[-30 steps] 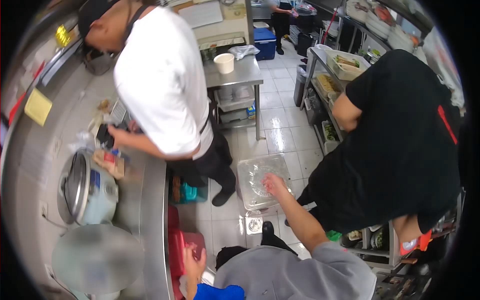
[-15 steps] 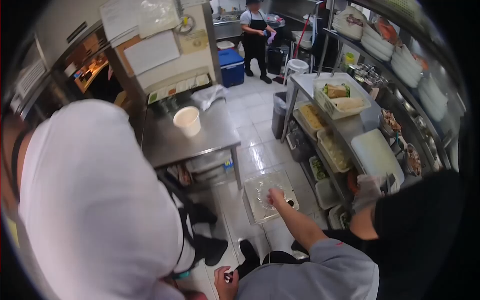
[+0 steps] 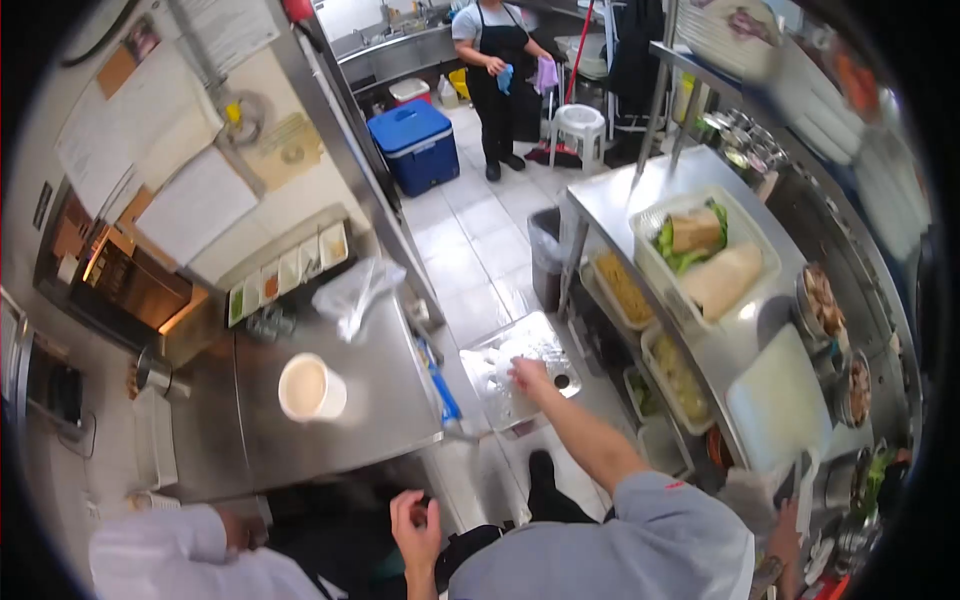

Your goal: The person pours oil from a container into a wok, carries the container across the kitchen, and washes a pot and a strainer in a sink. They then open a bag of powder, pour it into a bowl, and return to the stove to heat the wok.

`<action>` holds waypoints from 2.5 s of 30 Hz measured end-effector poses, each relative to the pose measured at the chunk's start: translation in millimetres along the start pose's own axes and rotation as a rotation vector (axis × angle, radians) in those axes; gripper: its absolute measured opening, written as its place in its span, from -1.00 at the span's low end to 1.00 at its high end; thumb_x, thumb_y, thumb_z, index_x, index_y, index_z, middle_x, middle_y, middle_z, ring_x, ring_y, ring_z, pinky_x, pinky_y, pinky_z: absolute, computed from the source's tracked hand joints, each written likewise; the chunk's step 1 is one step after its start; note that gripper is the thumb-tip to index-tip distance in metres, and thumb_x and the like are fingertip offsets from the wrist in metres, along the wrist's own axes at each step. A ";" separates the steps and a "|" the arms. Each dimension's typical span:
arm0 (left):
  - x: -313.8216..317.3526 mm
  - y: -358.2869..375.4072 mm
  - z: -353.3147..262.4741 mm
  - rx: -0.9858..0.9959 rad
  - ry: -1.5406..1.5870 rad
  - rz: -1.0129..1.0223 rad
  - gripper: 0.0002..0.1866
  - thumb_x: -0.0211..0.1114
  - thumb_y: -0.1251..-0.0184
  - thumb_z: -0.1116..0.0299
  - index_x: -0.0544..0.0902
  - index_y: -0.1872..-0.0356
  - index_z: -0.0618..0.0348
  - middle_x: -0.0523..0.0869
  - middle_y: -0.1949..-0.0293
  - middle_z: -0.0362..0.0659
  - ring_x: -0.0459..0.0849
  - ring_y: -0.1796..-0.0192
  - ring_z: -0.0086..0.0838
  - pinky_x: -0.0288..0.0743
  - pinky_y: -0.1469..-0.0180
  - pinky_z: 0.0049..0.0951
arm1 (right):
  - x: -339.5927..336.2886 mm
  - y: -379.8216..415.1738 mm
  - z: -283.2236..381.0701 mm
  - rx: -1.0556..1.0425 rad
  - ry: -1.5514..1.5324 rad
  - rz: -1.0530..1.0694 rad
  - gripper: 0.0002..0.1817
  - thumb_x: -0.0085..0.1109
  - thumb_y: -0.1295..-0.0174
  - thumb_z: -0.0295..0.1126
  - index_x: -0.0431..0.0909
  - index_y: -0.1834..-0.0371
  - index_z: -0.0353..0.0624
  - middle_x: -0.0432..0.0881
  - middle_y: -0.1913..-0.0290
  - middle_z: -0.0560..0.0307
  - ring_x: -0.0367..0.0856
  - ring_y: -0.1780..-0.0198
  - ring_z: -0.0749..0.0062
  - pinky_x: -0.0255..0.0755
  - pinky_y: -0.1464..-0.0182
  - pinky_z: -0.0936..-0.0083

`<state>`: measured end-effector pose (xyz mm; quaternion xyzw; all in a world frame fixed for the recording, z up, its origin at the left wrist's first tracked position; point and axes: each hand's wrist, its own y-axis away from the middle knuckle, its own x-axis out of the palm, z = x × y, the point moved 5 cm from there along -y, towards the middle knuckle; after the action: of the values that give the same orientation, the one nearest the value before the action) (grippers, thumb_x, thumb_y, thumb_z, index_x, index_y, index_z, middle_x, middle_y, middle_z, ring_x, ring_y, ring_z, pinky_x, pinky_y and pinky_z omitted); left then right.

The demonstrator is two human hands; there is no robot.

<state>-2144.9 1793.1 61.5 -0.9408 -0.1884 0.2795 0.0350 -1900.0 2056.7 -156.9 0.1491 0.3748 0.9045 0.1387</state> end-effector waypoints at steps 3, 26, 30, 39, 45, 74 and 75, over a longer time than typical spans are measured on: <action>22.4 -31.5 7.8 -0.113 -0.028 -0.041 -0.73 0.33 -0.01 0.55 0.52 0.22 0.21 0.51 0.19 -0.12 0.46 0.52 -0.60 0.33 0.46 -0.62 | 22.3 -39.6 43.2 0.017 -0.017 0.013 -0.75 0.17 -0.06 -0.34 0.48 0.37 -0.35 0.60 0.48 -0.01 0.32 0.74 0.58 0.19 0.75 0.61; 291.1 -545.5 -8.2 0.016 0.001 -0.029 -0.80 0.22 -0.17 0.51 0.49 0.18 0.23 0.45 0.10 -0.14 0.52 0.27 -0.51 0.42 0.32 -0.61 | 214.6 -351.1 384.2 0.130 -0.148 0.351 -0.77 0.14 -0.14 -0.29 0.47 0.26 -0.22 0.56 0.47 0.17 0.30 0.68 0.65 0.20 0.67 0.65; 303.9 -561.8 44.3 -0.234 -0.002 -0.052 -0.81 0.22 -0.19 0.50 0.48 0.18 0.24 0.42 0.14 -0.19 0.39 0.44 -0.62 0.34 0.43 -0.61 | 246.9 -407.9 444.0 0.128 -0.113 0.309 -0.77 0.09 -0.15 -0.28 0.49 0.25 -0.22 0.57 0.41 0.14 0.35 0.66 0.64 0.24 0.64 0.68; 413.4 -756.6 74.0 -0.448 -0.016 0.148 -0.76 0.28 -0.12 0.45 0.51 0.17 0.22 0.44 0.09 -0.07 0.52 0.15 -0.43 0.49 0.29 -0.56 | 275.6 -585.4 534.4 0.187 -0.156 0.130 -0.78 0.10 -0.12 -0.26 0.46 0.35 -0.21 0.54 0.53 0.08 0.35 0.72 0.61 0.24 0.69 0.74; 480.9 -959.1 101.8 -0.242 -0.106 0.271 -0.74 0.29 -0.13 0.40 0.51 0.16 0.21 0.52 0.19 -0.09 0.57 0.35 -0.47 0.47 0.34 -0.54 | 303.7 -673.4 613.7 0.187 -0.277 0.110 -0.84 0.07 -0.11 -0.28 0.40 0.45 -0.12 0.48 0.60 0.12 0.39 0.65 0.55 0.35 0.61 0.64; 727.7 -1430.9 135.2 -0.644 0.106 0.022 -0.78 0.23 -0.23 0.34 0.54 0.18 0.23 0.62 0.32 -0.17 0.62 0.40 -0.52 0.50 0.35 -0.53 | 284.1 -1270.6 893.2 0.250 -0.593 -0.264 -0.63 0.14 -0.03 -0.07 0.29 0.20 0.02 0.39 0.34 0.16 0.32 0.50 0.44 0.23 0.58 0.57; 743.5 -1431.8 139.8 -0.714 0.068 0.067 -0.77 0.24 -0.23 0.32 0.54 0.17 0.23 0.63 0.32 -0.16 0.63 0.39 -0.51 0.50 0.33 -0.53 | 278.4 -1288.6 891.7 0.311 -0.589 -0.313 -0.67 0.13 -0.03 -0.08 0.30 0.26 0.01 0.39 0.41 0.19 0.32 0.56 0.45 0.23 0.58 0.55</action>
<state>-2125.5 3392.4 -192.3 -0.9081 -0.2419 0.1659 -0.2987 -1642.7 3602.3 -436.1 0.3631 0.4701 0.7228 0.3531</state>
